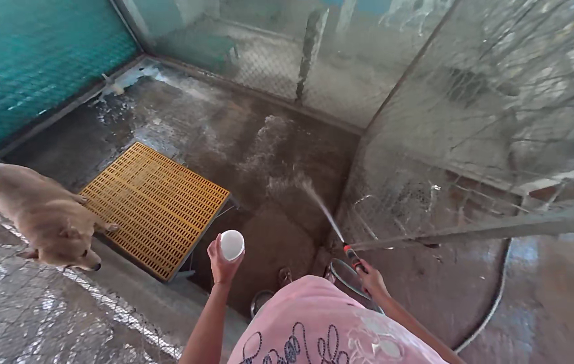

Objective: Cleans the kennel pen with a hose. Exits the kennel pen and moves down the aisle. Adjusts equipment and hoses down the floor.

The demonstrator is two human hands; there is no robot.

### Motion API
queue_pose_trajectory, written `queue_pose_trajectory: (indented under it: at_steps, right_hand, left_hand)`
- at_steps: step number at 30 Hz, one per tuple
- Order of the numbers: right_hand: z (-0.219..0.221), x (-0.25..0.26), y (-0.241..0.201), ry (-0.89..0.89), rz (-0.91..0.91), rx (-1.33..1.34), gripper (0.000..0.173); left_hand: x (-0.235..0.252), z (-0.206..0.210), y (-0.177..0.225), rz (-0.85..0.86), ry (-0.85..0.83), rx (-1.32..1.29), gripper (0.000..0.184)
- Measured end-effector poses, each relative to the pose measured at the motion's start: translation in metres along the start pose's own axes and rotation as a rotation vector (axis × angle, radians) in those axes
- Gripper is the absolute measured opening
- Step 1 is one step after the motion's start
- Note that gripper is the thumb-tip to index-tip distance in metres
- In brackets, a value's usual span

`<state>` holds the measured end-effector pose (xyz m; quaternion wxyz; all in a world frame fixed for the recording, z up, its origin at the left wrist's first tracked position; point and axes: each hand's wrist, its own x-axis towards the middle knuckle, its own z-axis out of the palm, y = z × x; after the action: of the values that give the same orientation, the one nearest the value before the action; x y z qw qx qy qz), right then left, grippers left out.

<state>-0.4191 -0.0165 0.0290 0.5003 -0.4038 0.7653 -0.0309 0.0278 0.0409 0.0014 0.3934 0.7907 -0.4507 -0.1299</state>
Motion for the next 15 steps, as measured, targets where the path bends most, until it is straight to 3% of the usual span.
queue_pose_trajectory:
  at_steps: [6,11,15]
  right_hand:
    - [0.013,-0.012,0.013,-0.253,-0.063,-0.193,0.049]
    - [-0.004,-0.003,0.016,-0.092,0.091,-0.032,0.046]
    - [-0.001,-0.004,0.014,-0.031,0.088,-0.060,0.047]
  left_hand:
    - [0.003,0.002,0.001,-0.006,-0.013,0.012,0.106]
    - [0.004,-0.002,0.003,-0.016,-0.019,0.005,0.105]
    - [0.005,-0.001,0.002,-0.005,-0.020,0.008,0.105]
